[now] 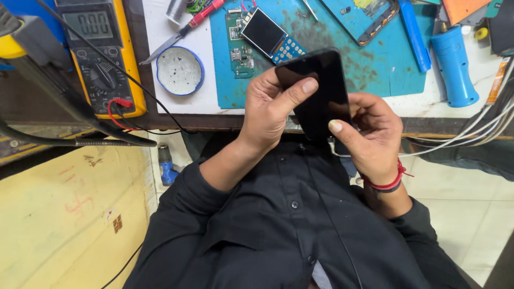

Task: The person reassembles a smartphone by aligning the back cover, connecting the battery, and securing the case. They then test the device by plugging in a charging cable and use a screwdriver to tighten screws on the back.

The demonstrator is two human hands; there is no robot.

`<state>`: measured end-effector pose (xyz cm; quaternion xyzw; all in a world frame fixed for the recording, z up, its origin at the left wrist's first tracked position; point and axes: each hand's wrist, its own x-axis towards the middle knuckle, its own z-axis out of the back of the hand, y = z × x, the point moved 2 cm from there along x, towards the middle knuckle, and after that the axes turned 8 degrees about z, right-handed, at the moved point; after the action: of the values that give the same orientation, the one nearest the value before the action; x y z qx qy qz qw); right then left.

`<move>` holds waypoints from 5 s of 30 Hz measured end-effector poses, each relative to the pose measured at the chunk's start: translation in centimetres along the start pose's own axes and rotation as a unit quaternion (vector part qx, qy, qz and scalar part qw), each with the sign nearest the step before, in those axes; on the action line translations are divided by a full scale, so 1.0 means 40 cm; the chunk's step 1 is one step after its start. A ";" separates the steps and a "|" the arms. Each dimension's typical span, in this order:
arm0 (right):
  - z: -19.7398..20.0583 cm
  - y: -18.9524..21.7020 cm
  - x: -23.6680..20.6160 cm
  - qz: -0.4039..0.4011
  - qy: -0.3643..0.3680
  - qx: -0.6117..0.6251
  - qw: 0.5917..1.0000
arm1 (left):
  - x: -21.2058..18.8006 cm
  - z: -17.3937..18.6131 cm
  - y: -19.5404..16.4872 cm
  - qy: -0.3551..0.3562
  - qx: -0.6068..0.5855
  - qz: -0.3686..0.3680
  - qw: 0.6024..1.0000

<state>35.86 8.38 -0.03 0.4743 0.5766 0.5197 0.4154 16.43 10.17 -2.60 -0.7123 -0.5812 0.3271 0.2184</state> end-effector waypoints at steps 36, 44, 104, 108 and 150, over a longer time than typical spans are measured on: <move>0.016 0.089 0.003 0.416 0.045 -0.427 0.802 | -0.110 0.000 -0.247 0.158 0.614 -0.356 0.686; 0.037 0.085 -0.019 0.438 0.041 -0.439 0.784 | -0.131 0.000 -0.233 0.137 0.630 -0.351 0.679; 0.023 0.081 -0.022 0.441 0.082 -0.417 0.790 | -0.116 0.031 -0.240 0.132 0.666 -0.325 0.658; 0.020 0.081 -0.023 0.438 0.093 -0.409 0.795 | -0.115 0.038 -0.242 0.164 0.665 -0.336 0.647; -0.006 -0.015 -0.054 0.074 -0.078 -0.038 0.993 | -0.107 0.003 -0.010 0.063 0.130 0.022 0.989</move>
<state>36.00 6.20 -0.65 0.5386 0.4853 0.5322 0.4371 15.60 6.11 -1.47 -0.7101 -0.5029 0.3589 0.3377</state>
